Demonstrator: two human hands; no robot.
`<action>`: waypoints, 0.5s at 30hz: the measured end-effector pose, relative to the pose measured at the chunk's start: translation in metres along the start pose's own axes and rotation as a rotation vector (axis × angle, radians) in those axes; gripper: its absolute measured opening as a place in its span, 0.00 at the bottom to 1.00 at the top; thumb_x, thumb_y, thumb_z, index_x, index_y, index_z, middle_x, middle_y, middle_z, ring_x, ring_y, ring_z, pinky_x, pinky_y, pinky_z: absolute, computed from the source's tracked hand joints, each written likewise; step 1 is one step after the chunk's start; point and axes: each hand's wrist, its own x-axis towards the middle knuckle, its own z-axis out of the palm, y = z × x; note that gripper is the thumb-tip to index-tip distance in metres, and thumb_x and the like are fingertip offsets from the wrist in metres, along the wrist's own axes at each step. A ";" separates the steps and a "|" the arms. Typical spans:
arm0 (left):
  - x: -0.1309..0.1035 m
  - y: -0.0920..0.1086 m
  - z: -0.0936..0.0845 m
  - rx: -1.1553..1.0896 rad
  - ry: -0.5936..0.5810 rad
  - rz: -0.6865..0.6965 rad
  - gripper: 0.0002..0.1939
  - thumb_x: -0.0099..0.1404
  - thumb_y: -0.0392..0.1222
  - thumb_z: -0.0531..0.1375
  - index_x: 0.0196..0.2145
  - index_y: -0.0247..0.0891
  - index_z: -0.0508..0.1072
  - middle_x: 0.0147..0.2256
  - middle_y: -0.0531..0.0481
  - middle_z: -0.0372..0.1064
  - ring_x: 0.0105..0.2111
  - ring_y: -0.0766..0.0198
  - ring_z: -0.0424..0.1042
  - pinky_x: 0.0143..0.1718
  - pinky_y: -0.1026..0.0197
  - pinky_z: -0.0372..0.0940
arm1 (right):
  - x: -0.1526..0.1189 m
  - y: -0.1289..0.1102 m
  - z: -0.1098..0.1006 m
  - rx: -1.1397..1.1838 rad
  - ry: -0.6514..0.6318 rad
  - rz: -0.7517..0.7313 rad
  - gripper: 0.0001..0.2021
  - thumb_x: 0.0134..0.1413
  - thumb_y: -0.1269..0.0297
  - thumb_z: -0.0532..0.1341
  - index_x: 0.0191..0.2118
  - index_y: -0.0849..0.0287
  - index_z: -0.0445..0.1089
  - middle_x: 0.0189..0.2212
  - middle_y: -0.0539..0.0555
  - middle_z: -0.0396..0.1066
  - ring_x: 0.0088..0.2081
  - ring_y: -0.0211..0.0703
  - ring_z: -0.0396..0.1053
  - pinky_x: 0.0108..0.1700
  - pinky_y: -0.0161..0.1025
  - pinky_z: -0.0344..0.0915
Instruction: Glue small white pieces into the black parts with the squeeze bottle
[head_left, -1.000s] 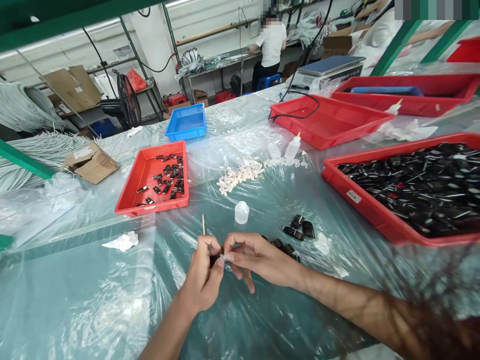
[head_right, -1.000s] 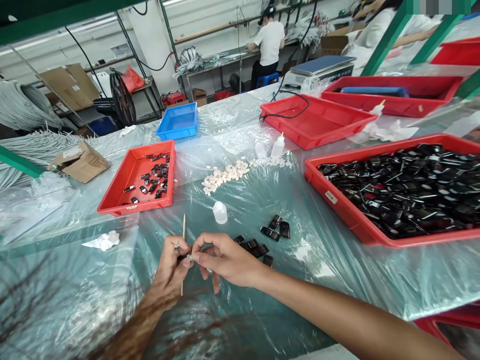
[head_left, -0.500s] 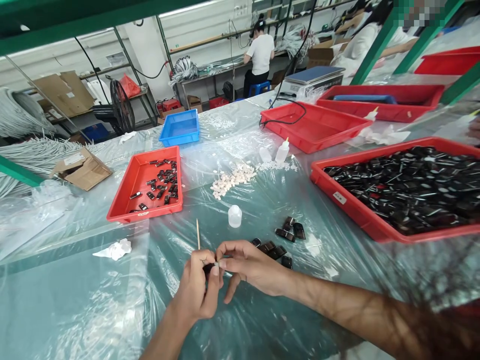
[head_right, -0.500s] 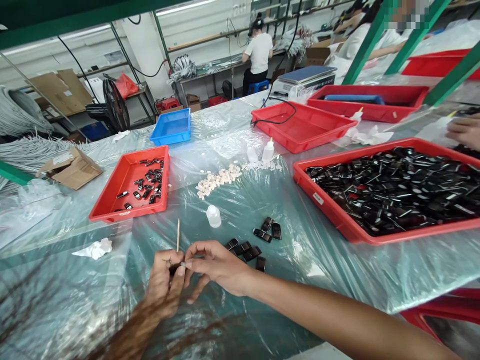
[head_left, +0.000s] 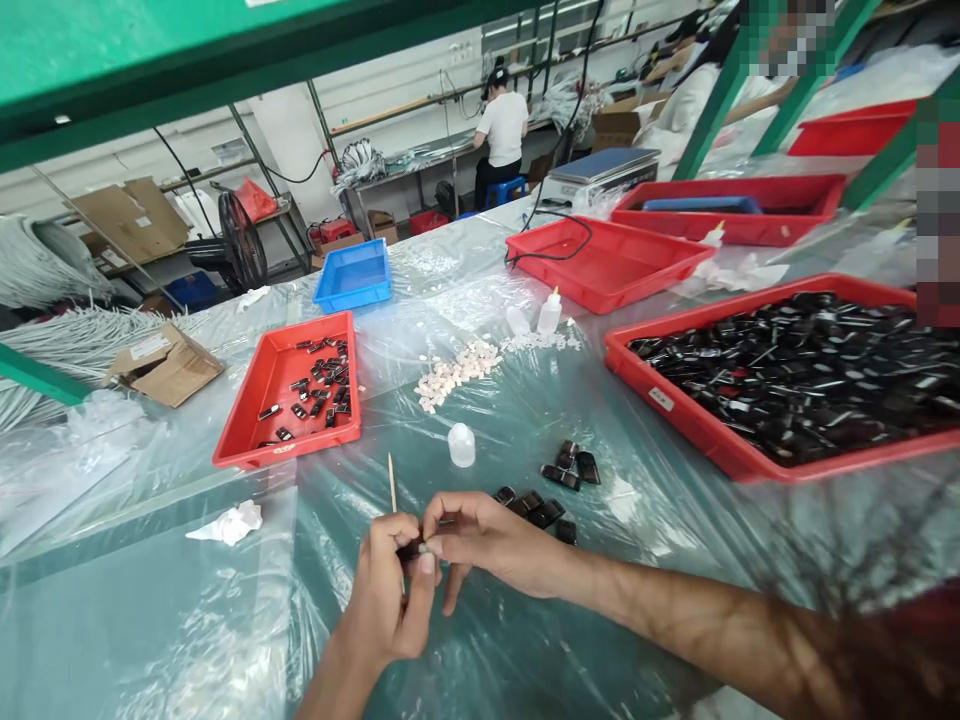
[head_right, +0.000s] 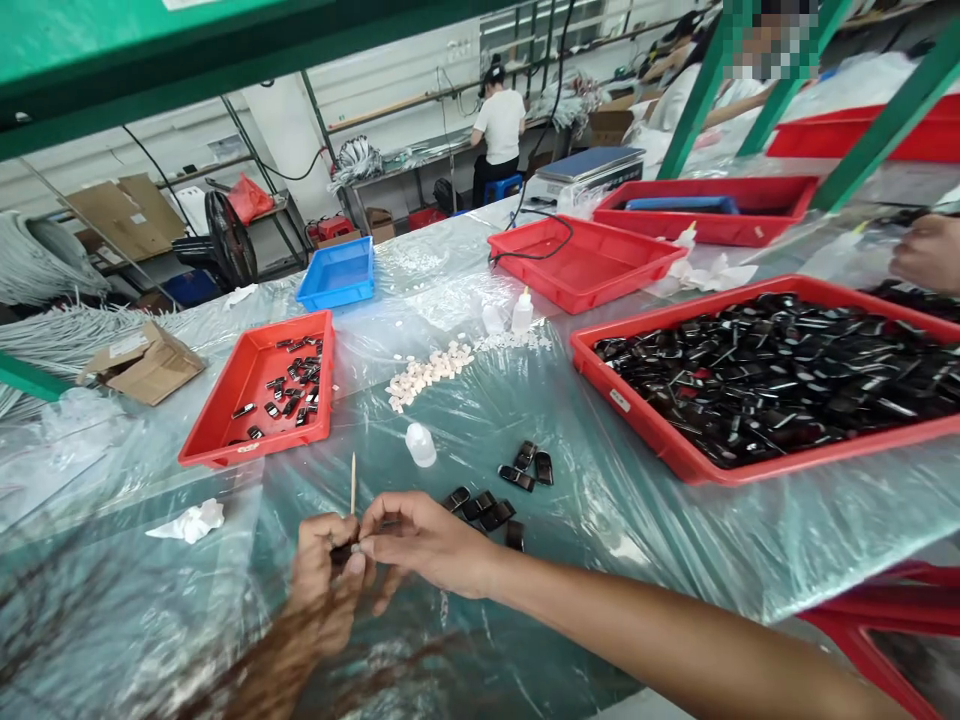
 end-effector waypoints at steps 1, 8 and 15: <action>0.001 0.000 -0.001 0.014 0.032 -0.039 0.11 0.70 0.45 0.63 0.47 0.57 0.65 0.32 0.56 0.70 0.22 0.56 0.71 0.23 0.53 0.66 | 0.000 -0.006 -0.001 -0.063 0.005 -0.041 0.22 0.53 0.33 0.70 0.35 0.46 0.71 0.33 0.56 0.73 0.33 0.50 0.74 0.30 0.49 0.78; 0.022 -0.010 -0.019 0.109 0.282 -0.195 0.09 0.71 0.49 0.60 0.42 0.52 0.61 0.24 0.62 0.64 0.18 0.63 0.63 0.21 0.61 0.60 | 0.007 -0.072 -0.084 -0.325 0.284 -0.306 0.24 0.54 0.38 0.73 0.38 0.54 0.71 0.30 0.48 0.71 0.30 0.38 0.69 0.33 0.38 0.72; 0.040 -0.014 -0.037 0.207 0.271 -0.286 0.11 0.67 0.50 0.61 0.40 0.51 0.60 0.22 0.64 0.63 0.18 0.64 0.60 0.21 0.64 0.57 | 0.016 -0.074 -0.220 -0.566 0.887 -0.316 0.16 0.67 0.48 0.67 0.40 0.57 0.71 0.29 0.47 0.71 0.28 0.37 0.66 0.34 0.38 0.69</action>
